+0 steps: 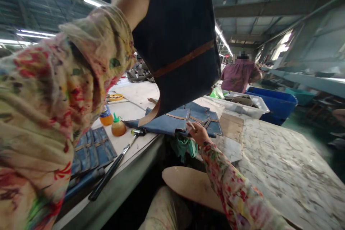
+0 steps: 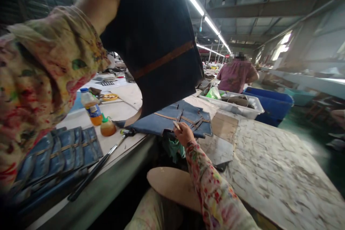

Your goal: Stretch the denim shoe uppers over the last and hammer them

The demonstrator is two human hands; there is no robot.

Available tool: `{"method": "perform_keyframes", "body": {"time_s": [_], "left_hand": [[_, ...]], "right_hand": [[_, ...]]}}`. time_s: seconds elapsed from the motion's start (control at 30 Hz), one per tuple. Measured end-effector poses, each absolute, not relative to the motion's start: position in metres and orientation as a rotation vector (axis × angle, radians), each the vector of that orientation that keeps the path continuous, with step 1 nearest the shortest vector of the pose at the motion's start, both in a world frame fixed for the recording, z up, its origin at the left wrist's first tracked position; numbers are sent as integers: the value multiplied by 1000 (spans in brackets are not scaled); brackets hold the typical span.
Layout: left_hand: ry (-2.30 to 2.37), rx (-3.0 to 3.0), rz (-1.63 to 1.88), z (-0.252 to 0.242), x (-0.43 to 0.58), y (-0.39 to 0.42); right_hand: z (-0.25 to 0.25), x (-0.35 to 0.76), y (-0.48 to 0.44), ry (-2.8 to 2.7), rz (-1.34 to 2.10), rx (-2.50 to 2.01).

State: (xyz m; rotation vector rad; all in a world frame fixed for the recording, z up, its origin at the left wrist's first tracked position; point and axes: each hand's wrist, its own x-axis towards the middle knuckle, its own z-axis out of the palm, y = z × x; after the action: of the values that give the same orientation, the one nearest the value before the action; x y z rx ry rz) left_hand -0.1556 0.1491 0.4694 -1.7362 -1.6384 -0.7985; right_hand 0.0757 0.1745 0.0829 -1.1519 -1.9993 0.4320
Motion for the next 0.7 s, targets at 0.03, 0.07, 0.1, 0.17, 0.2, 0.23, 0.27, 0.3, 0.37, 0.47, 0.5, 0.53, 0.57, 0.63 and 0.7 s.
{"method": "perform_keyframes", "body": {"time_s": [0.03, 0.07, 0.1, 0.17, 0.2, 0.23, 0.27, 0.3, 0.37, 0.47, 0.5, 0.53, 0.57, 0.63, 0.7], "left_hand": [[-1546, -1710, -867, 460, -143, 144], [-1452, -1703, -921, 452, -132, 141], [-1383, -1723, -961, 444, -122, 140], [-1327, -1835, -984, 431, -104, 140], [-1301, -1877, -1016, 425, -97, 140], [-1278, -1911, -1061, 420, -90, 141], [-1262, -1941, -1104, 415, -84, 141], [-1251, -1974, -1138, 410, -79, 140], [-1231, -2032, -1199, 403, -72, 136], [-1188, -2119, -1280, 397, -67, 126], [-1175, -2146, -1296, 396, -66, 122], [-1168, -2169, -1300, 396, -65, 119], [-1166, -2188, -1296, 395, -64, 117], [-1175, -2213, -1284, 395, -62, 112], [-1185, -2217, -1267, 394, -60, 110]], "right_hand": [[83, 87, 165, -1898, 456, -1178], [84, 97, 155, -1765, 500, -1190], [86, 106, 146, -1604, 560, -1176], [93, 120, 129, -1252, 695, -1076], [98, 125, 122, -1107, 757, -1011], [102, 129, 116, -1016, 808, -962], [106, 132, 112, -985, 845, -948], [110, 134, 110, -977, 877, -956], [114, 139, 108, -954, 899, -1000], [115, 150, 112, -860, 841, -1042], [115, 154, 114, -847, 824, -1043], [115, 158, 116, -847, 814, -1042], [116, 162, 118, -854, 803, -1041], [117, 169, 120, -858, 773, -1042], [119, 173, 119, -850, 747, -1063]]}}
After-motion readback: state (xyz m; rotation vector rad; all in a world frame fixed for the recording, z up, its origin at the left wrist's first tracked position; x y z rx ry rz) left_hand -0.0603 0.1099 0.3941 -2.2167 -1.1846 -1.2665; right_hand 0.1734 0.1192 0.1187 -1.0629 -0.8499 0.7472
